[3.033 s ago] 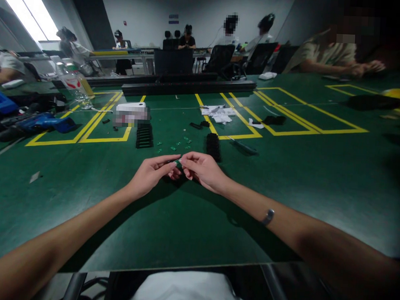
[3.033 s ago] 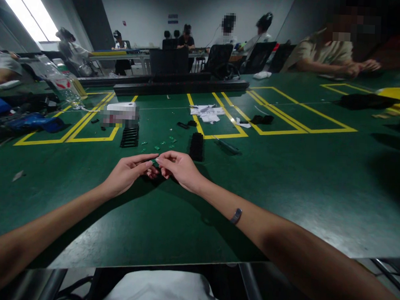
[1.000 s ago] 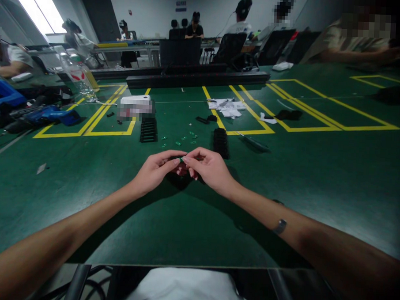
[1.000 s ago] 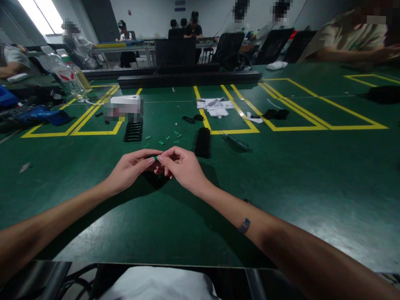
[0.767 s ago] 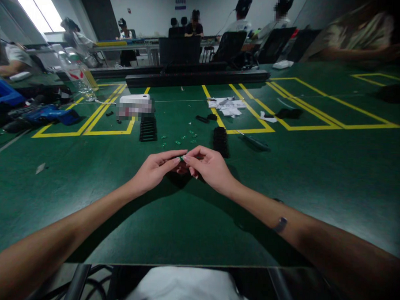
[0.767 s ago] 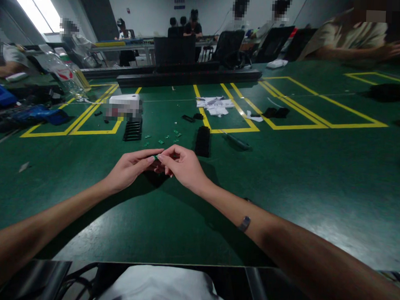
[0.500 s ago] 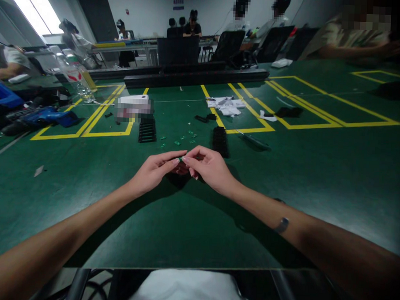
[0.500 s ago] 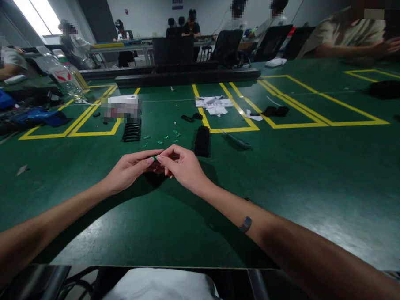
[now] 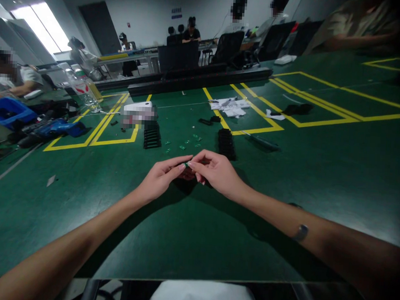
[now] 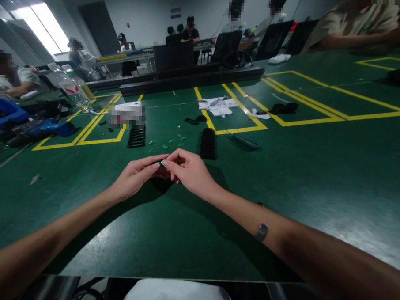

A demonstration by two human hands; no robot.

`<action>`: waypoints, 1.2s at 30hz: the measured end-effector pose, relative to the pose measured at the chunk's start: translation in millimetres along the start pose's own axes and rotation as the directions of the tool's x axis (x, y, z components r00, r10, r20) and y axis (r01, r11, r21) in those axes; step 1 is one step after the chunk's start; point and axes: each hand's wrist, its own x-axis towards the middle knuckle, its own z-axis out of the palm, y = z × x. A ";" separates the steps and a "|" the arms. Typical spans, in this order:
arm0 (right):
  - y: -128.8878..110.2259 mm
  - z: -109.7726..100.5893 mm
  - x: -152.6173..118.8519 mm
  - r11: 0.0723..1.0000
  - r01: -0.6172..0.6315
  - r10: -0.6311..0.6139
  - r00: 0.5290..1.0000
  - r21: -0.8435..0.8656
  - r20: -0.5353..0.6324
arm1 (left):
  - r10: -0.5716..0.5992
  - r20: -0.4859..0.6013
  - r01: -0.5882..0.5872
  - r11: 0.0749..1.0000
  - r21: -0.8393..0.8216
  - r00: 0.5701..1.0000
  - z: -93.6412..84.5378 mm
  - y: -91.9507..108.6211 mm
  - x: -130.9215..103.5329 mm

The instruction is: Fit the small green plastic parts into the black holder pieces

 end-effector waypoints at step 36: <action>1.6 0.7 -0.7 1.000 0.009 -0.009 1.000 0.009 0.020 | 0.015 -0.038 -0.013 0.999 0.048 0.999 -0.9 -0.7 -0.9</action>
